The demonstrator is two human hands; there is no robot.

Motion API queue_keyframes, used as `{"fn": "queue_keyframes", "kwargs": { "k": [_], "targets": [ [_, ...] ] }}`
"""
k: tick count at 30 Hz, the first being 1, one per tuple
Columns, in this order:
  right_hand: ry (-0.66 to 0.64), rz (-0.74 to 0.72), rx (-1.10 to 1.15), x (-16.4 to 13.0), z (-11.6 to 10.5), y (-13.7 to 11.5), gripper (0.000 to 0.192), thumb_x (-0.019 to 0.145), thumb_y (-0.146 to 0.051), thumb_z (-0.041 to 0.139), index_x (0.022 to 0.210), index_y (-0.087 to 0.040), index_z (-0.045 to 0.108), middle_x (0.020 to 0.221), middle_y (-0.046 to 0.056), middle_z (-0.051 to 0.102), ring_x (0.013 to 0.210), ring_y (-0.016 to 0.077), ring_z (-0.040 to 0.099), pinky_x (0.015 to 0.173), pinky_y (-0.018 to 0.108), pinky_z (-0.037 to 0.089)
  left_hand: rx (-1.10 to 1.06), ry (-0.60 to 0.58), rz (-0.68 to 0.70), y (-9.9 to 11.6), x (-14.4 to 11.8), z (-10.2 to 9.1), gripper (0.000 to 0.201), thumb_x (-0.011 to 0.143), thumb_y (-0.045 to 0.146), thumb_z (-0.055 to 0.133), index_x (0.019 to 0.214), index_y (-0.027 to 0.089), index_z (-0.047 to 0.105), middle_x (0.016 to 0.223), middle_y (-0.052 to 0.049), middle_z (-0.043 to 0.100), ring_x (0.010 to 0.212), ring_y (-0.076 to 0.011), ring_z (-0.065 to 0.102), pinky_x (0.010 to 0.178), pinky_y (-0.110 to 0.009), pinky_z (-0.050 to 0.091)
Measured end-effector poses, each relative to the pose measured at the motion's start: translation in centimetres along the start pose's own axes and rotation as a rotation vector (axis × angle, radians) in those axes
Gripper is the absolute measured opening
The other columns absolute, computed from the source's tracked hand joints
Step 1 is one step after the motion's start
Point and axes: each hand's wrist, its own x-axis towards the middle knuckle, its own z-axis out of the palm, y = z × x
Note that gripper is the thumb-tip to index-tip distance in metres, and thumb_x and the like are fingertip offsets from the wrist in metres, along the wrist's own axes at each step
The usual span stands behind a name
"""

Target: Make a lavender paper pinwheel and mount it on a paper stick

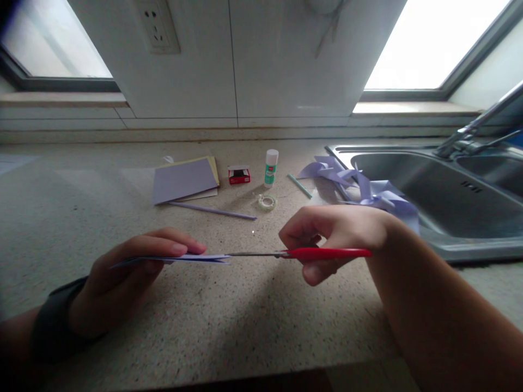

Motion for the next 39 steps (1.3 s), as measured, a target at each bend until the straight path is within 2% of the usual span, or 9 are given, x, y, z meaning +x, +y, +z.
{"fn": "queue_keyframes", "kwargs": {
  "k": [12, 19, 24, 30, 39],
  "targets": [
    [-0.025, 0.002, -0.02, 0.09, -0.09, -0.28, 0.047, 0.068, -0.048, 0.091, 0.072, -0.015, 0.058, 0.063, -0.004, 0.056, 0.055, 0.0078, 0.045, 0.048, 0.021, 0.032, -0.012, -0.032, 0.023, 0.1, 0.1, -0.08, 0.038, 0.1, 0.0, 0.047, 0.132, 0.016, 0.061, 0.124, -0.007, 0.068, 0.118, -0.0153, 0.065, 0.101, -0.024, 0.052],
    [-0.034, 0.017, -0.052, 0.07, 0.2, -0.12, 0.052, 0.071, -0.059, 0.085, 0.073, -0.017, 0.054, 0.063, -0.005, 0.053, 0.056, 0.0083, 0.043, 0.048, 0.022, 0.031, 0.03, -0.009, 0.019, 0.31, 0.23, -0.11, 0.034, 0.101, 0.005, 0.049, 0.129, 0.018, 0.064, 0.12, -0.008, 0.071, 0.112, -0.0165, 0.068, 0.095, -0.026, 0.056],
    [-0.024, -0.012, -0.059, 0.32, 0.53, -0.49, 0.053, 0.069, -0.059, 0.086, 0.071, -0.017, 0.055, 0.063, -0.004, 0.054, 0.056, 0.0086, 0.045, 0.049, 0.023, 0.033, 0.076, 0.004, -0.033, 0.66, 0.37, -0.02, 0.031, 0.102, 0.012, 0.052, 0.127, 0.023, 0.065, 0.118, -0.006, 0.073, 0.11, -0.0174, 0.069, 0.093, -0.027, 0.057],
    [-0.018, -0.065, -0.077, 0.41, 0.57, -0.62, 0.052, 0.074, -0.06, 0.083, 0.072, -0.017, 0.054, 0.064, -0.005, 0.053, 0.056, 0.008, 0.044, 0.049, 0.022, 0.033, 0.073, -0.013, -0.027, 0.4, 0.11, -0.14, 0.034, 0.102, 0.011, 0.051, 0.13, 0.024, 0.064, 0.12, -0.006, 0.072, 0.111, -0.018, 0.069, 0.094, -0.029, 0.057],
    [0.005, -0.114, -0.042, 0.16, 0.24, 0.08, 0.048, 0.071, -0.053, 0.088, 0.073, -0.016, 0.056, 0.065, -0.005, 0.053, 0.055, 0.0067, 0.043, 0.046, 0.019, 0.033, 0.015, 0.047, -0.041, 0.29, -0.21, 0.15, 0.036, 0.101, 0.011, 0.051, 0.131, 0.027, 0.064, 0.123, -0.006, 0.071, 0.112, -0.0198, 0.067, 0.098, -0.034, 0.056]
  ]
}}
